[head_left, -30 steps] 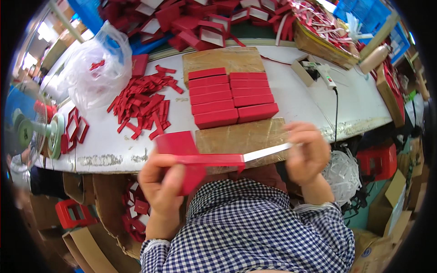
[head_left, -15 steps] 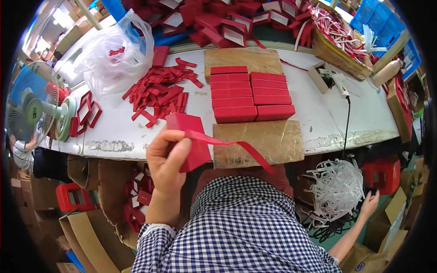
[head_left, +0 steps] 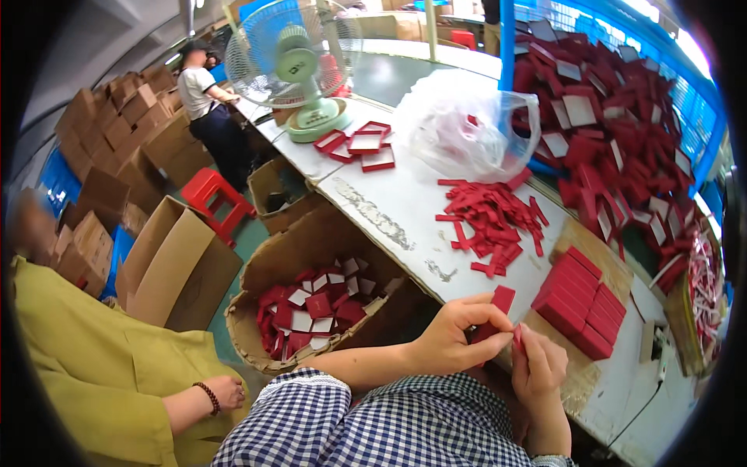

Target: Applying adhesive strips and ribbons to jewelry boxes and stacking them.

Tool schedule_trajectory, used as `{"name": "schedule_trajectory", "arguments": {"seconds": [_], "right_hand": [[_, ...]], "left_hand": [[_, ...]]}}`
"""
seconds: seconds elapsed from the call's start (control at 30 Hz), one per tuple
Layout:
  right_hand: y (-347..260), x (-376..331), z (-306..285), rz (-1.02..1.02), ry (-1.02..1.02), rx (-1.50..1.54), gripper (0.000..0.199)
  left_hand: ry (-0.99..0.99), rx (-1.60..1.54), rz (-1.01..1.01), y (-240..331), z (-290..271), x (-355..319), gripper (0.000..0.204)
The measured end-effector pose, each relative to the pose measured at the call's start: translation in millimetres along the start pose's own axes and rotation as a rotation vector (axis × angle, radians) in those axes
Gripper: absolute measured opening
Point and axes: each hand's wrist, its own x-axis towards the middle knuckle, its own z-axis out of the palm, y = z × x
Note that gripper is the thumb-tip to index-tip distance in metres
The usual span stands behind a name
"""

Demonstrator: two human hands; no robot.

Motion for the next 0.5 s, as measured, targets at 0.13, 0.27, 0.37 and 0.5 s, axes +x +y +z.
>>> {"name": "schedule_trajectory", "arguments": {"seconds": [0.13,0.27,0.37,0.5], "right_hand": [[-1.6,-1.7,7.4,-0.007,-0.022,0.115,0.028],[-0.6,-13.4,7.6,0.412,0.258,0.54,0.02],[2.8,-20.4,6.3,0.611,0.28,0.747,0.051],[-5.0,-36.3,1.4,0.903,0.453,0.993,0.062]], "left_hand": [[-0.011,-0.081,-0.051,-6.7,-4.1,-5.3,0.009],[0.051,-0.505,-0.041,-9.7,-14.4,2.7,0.024],[0.004,-0.881,-0.105,-7.0,-5.8,2.5,0.035],[-0.145,-0.99,-0.173,-14.8,14.8,-3.2,0.04]]}}
